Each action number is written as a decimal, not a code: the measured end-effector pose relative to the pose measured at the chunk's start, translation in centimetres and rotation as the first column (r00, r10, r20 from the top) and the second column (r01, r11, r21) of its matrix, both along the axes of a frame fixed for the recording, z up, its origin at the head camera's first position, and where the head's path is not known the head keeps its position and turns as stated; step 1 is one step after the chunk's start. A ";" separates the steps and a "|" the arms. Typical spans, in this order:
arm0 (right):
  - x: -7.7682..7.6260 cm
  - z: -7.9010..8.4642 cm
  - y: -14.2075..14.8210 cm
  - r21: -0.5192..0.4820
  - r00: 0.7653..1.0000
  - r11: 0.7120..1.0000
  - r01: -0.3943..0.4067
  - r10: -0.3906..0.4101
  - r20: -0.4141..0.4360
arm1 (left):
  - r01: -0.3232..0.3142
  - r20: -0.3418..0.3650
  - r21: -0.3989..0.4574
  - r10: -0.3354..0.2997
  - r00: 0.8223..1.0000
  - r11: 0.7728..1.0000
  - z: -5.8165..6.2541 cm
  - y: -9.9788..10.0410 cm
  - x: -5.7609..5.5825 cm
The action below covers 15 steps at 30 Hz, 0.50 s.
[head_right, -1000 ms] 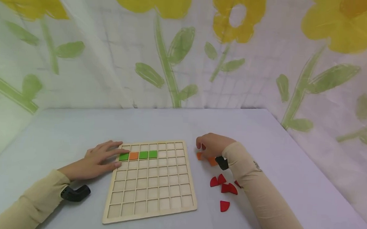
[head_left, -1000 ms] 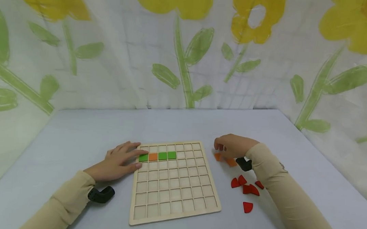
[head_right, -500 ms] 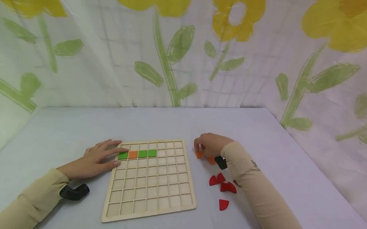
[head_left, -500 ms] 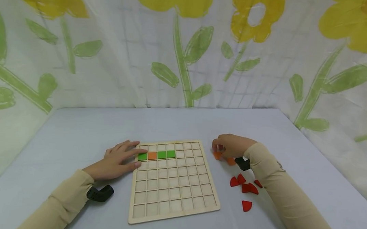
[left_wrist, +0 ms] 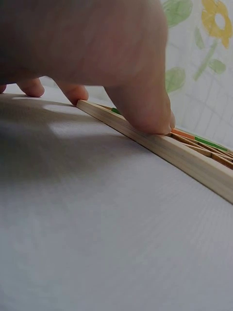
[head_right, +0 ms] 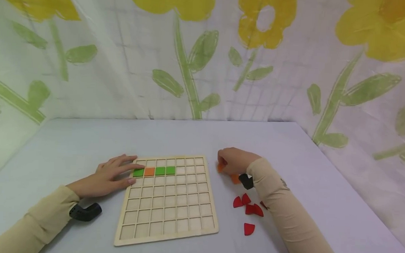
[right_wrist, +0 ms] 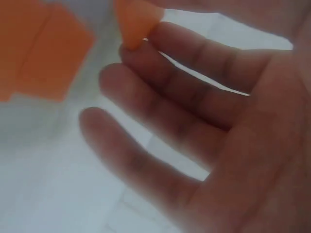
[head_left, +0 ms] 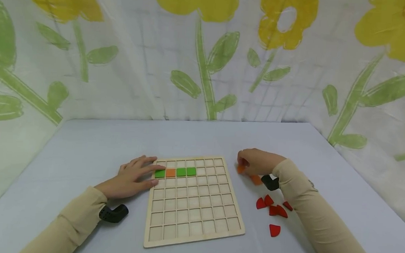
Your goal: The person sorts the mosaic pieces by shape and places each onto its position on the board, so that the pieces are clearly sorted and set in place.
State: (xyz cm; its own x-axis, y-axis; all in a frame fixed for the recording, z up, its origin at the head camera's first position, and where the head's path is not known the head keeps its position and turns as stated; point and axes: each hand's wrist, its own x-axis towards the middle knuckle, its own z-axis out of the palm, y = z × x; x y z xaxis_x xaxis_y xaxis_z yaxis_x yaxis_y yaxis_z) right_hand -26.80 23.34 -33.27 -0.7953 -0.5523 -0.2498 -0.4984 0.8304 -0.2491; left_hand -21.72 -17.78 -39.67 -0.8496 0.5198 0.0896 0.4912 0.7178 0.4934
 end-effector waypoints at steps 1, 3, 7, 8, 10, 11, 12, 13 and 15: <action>0.1 0.1 -0.1 -0.023 1.000 1.000 -0.008 0.008 -0.006 | 0.004 -0.002 0.000 -0.004 1.000 1.000 -0.1 0.0 -0.1; 0.4 0.3 -0.5 -0.066 0.999 0.997 -0.033 0.032 -0.022 | 0.010 -0.001 0.002 -0.010 1.000 1.000 -0.1 0.1 -0.2; 1.1 0.6 -2.2 -0.135 0.993 0.985 -0.108 0.101 -0.057 | 0.018 0.003 -0.005 -0.018 1.000 1.000 -0.1 0.2 -0.3; 1.2 0.5 -2.8 -0.140 0.988 0.980 -0.142 0.132 -0.076 | 0.013 0.008 -0.007 -0.013 1.000 1.000 -0.1 0.1 -0.3; 1.2 0.3 -4.2 -0.138 0.973 0.967 -0.215 0.199 -0.117 | 0.005 0.013 -0.011 -0.005 1.000 1.000 -0.1 0.0 -0.2; 1.2 0.1 -5.0 -0.134 0.963 0.959 -0.250 0.233 -0.135 | 0.001 0.014 -0.010 -0.001 1.000 1.000 0.0 -0.1 -0.1; 1.2 0.1 -5.8 -0.128 0.955 0.952 -0.277 0.259 -0.143 | 0.000 0.015 -0.009 0.000 1.000 1.000 0.0 -0.1 0.0; 1.2 -0.1 -6.6 -0.113 0.946 0.946 -0.302 0.284 -0.156 | -0.003 0.013 -0.007 0.003 1.000 1.000 0.0 -0.2 0.0; 1.1 -0.3 -7.9 -0.080 0.929 0.936 -0.342 0.324 -0.180 | -0.007 0.010 0.000 0.007 1.000 1.000 0.0 -0.3 0.2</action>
